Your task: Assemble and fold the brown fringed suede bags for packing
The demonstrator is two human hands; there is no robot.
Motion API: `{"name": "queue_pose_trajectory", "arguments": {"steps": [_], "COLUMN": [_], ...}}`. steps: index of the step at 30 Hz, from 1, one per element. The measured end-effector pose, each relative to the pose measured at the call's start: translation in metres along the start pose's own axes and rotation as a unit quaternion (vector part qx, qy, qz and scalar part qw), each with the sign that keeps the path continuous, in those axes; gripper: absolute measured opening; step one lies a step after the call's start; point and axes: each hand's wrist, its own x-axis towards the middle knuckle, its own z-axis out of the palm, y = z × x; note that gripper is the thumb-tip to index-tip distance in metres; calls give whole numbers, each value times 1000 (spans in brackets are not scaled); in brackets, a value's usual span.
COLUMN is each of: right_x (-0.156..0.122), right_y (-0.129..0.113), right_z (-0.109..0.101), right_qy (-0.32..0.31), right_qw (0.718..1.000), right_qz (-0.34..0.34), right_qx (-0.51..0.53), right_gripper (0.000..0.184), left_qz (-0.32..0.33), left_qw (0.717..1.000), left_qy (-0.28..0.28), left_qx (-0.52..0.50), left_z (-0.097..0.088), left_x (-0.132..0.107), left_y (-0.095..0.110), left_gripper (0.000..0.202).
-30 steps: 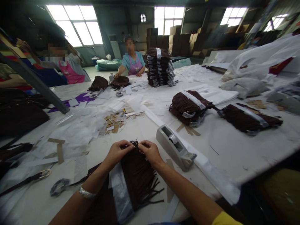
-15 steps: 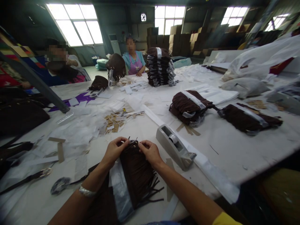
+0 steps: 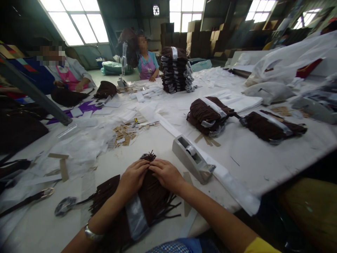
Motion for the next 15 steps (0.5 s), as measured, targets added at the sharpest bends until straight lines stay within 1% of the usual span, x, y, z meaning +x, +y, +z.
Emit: {"name": "queue_pose_trajectory", "arguments": {"steps": [1, 2, 3, 5, 6, 7, 9, 10, 11, 12, 13, 15], "right_x": [-1, -1, 0, 3, 6, 10, 20, 25, 31, 35, 40, 46], "right_y": [3, 6, 8, 10, 9, 9, 9, 10, 13, 16, 19, 25], "right_z": [-2, -5, -9, -16, -18, -18, -14, -11, -8, -7, -7, -13], "right_qy": [-22, -26, -14, 24, 36, 35, -5, -35, -63, -86, -102, -113], "right_qw": [999, 997, 994, 988, 989, 991, 995, 993, 988, 984, 981, 978], "right_qz": [-3, 9, 32, 65, 61, 39, -41, -79, -103, -111, -104, -65], "right_qx": [-39, -77, -108, -136, -132, -120, -90, -85, -91, -107, -129, -164], "right_gripper": [26, 21, 18, 22, 27, 33, 39, 38, 36, 34, 31, 29], "left_qz": [7, 4, -5, -19, -18, -11, 7, 13, 14, 12, 10, 7], "left_qw": [1000, 1000, 999, 998, 997, 996, 994, 992, 991, 989, 987, 985], "left_qy": [-1, 10, 27, 48, 46, 38, 14, 7, 3, 0, -2, -10], "left_qx": [7, 12, 20, 46, 61, 77, 107, 122, 136, 148, 158, 172], "left_z": [-1, -3, -5, -10, -11, -10, -5, -1, 3, 7, 10, 14], "left_x": [-2, -4, -6, -13, -18, -23, -35, -41, -48, -53, -59, -67], "left_y": [-1, -1, -1, 1, 3, 6, 12, 14, 15, 16, 16, 13], "left_gripper": [29, 31, 32, 33, 33, 33, 39, 45, 51, 57, 61, 65]}}
